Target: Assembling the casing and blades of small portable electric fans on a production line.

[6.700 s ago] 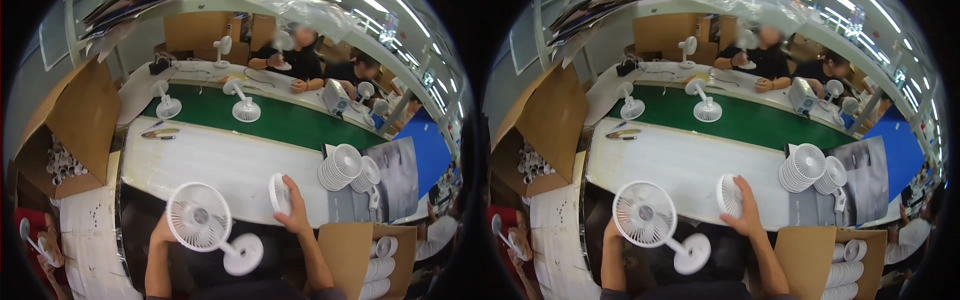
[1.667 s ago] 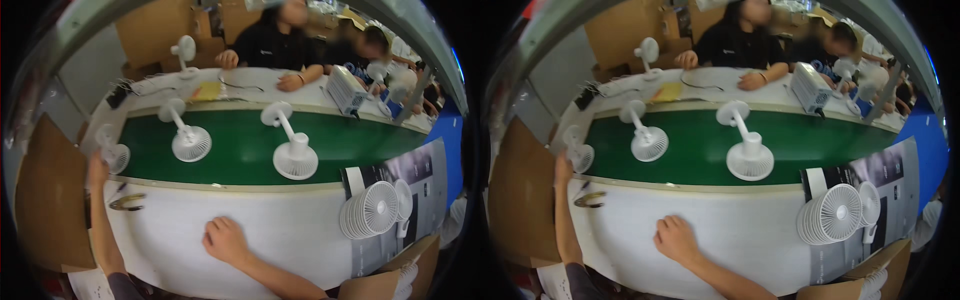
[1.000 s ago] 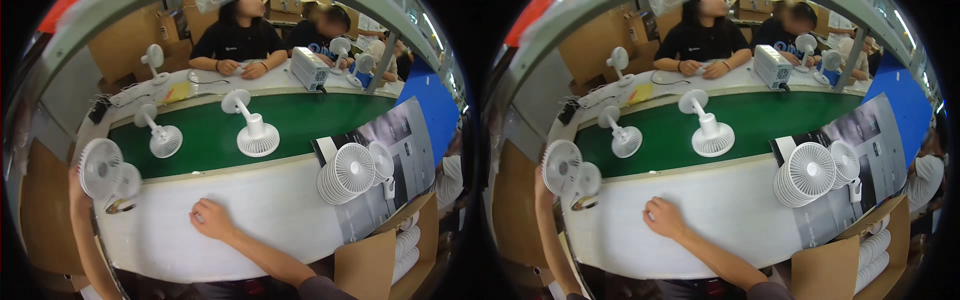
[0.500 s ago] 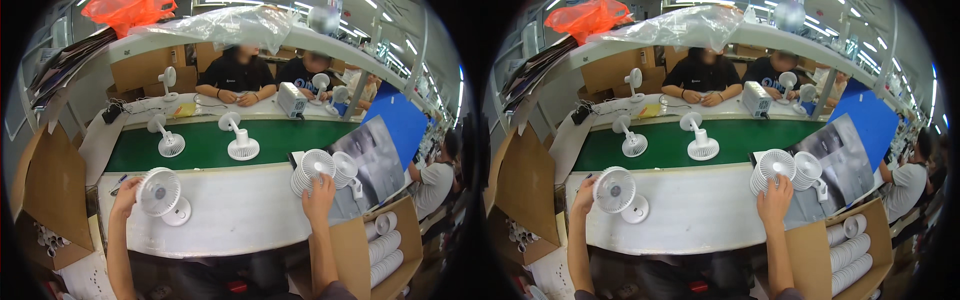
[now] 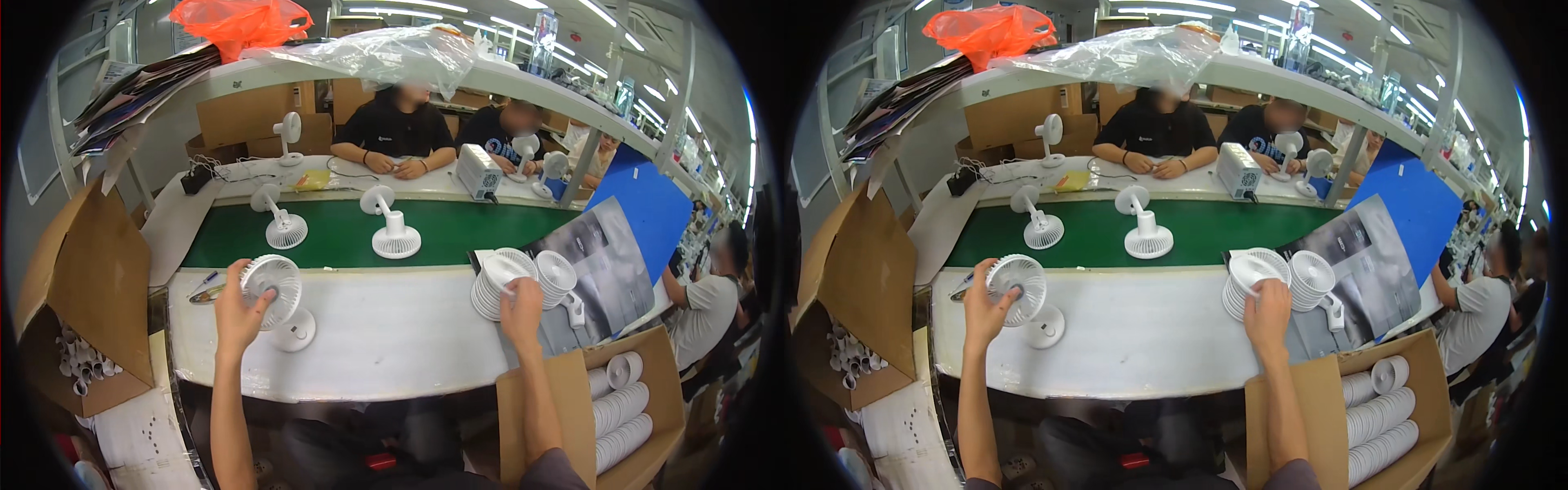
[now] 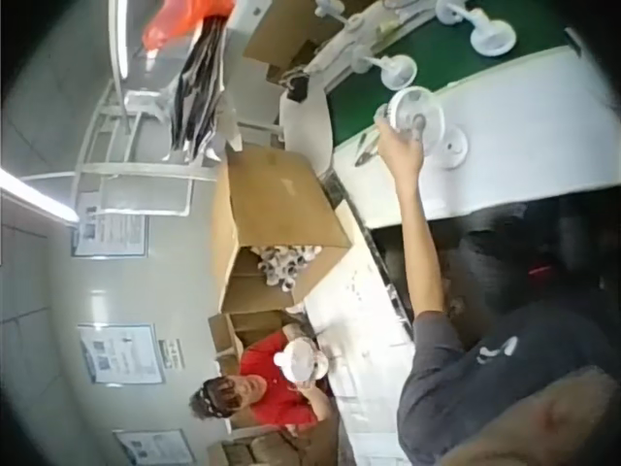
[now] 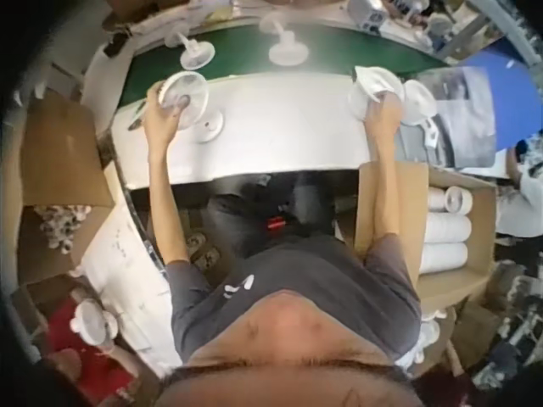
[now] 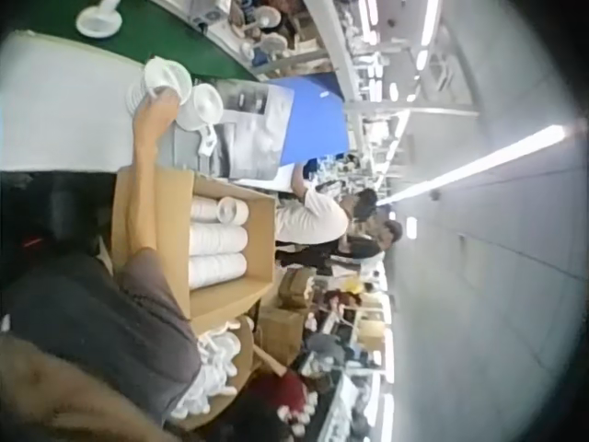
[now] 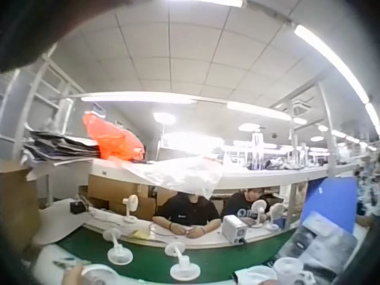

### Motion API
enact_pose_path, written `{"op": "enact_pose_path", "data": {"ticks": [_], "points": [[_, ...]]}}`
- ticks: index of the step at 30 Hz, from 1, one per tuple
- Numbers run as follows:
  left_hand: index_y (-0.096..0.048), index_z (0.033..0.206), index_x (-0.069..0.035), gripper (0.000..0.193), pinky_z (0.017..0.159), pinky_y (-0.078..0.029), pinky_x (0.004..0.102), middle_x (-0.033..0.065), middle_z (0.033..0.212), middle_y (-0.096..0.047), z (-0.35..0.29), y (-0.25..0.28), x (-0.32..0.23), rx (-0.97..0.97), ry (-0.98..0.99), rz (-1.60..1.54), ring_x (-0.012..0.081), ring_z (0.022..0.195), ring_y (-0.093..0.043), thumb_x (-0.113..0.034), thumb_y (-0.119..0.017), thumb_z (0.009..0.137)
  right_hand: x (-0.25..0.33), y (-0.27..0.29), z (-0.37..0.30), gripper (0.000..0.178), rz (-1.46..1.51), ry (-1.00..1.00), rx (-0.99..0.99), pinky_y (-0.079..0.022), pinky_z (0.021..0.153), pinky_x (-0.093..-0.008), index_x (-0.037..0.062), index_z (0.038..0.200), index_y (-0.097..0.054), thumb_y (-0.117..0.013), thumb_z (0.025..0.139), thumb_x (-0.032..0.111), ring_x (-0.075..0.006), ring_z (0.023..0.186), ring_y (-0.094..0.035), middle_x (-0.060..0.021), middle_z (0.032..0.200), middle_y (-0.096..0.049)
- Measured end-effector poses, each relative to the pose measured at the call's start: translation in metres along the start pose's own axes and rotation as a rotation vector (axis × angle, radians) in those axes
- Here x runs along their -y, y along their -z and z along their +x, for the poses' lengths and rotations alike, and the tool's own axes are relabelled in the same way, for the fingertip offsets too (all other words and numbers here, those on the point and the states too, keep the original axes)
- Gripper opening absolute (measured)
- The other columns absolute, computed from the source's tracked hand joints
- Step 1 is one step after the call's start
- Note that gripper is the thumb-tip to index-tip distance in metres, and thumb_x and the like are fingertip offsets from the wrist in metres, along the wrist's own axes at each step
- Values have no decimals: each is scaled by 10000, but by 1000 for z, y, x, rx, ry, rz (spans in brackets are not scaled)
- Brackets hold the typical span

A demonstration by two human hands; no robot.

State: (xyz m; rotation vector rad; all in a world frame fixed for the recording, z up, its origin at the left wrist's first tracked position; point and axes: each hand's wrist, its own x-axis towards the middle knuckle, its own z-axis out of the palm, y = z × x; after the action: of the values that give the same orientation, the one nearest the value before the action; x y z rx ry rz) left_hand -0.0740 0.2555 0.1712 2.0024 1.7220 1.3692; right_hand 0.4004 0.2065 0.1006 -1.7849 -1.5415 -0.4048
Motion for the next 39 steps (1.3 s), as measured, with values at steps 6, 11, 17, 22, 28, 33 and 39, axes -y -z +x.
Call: {"op": "enact_pose_path", "data": {"ticks": [6,11,17,22,28,33,39], "points": [[-550,1262,-21,493,889,-508,360,141,1158,-656,-32,-21,16,-192,-35,-136,283,993,-639,-91,-747,816,43,43,-4,275,1283,-493,25,-477,763,-263,51,1100,-517,-659,874,-12,-150,910,-596,-106,1033,-615],[-529,1275,-10,483,909,-497,363,154,1166,-645,-40,-56,36,-235,-7,-264,282,1020,-623,-87,-729,842,66,27,-27,294,1622,-719,165,-489,718,-227,58,1159,-495,-623,910,-35,-123,845,-603,-87,1010,-624],[-502,1315,1,525,957,-473,361,177,1231,-607,-61,-41,26,-260,71,-291,285,1050,-600,-70,-708,838,73,0,-54,390,1498,-725,306,-509,744,-226,55,1261,-489,-637,911,-31,-125,827,-614,-76,997,-635],[-469,1377,6,618,1004,-448,361,190,1289,-569,-104,-8,-39,-234,21,-340,291,1092,-583,-38,-689,801,53,-36,-38,471,1146,-488,758,-510,834,-283,54,1313,-504,-707,888,48,-180,932,-613,-119,1104,-623],[-471,1418,15,730,1036,-432,366,198,1342,-543,-164,0,-37,125,237,-665,302,1161,-565,-9,-695,724,65,-99,-70,660,283,298,330,-441,1017,-392,53,1335,-547,-837,777,253,-308,1197,-533,-210,1336,-528],[-490,1416,-4,700,998,-460,353,186,1330,-567,-224,-25,-24,106,462,-845,277,1130,-580,43,-659,738,86,-69,-116,824,77,418,521,-302,1134,-457,51,1367,-548,-863,692,404,-399,1356,-387,-255,1474,-408],[-496,1420,-41,699,980,-471,340,165,1297,-597,-266,-39,-25,69,788,-1057,251,1122,-585,89,-622,745,93,-78,-145,945,231,443,436,-331,1126,-464,61,1412,-517,-879,638,464,-406,1345,-418,-235,1471,-419]]}}
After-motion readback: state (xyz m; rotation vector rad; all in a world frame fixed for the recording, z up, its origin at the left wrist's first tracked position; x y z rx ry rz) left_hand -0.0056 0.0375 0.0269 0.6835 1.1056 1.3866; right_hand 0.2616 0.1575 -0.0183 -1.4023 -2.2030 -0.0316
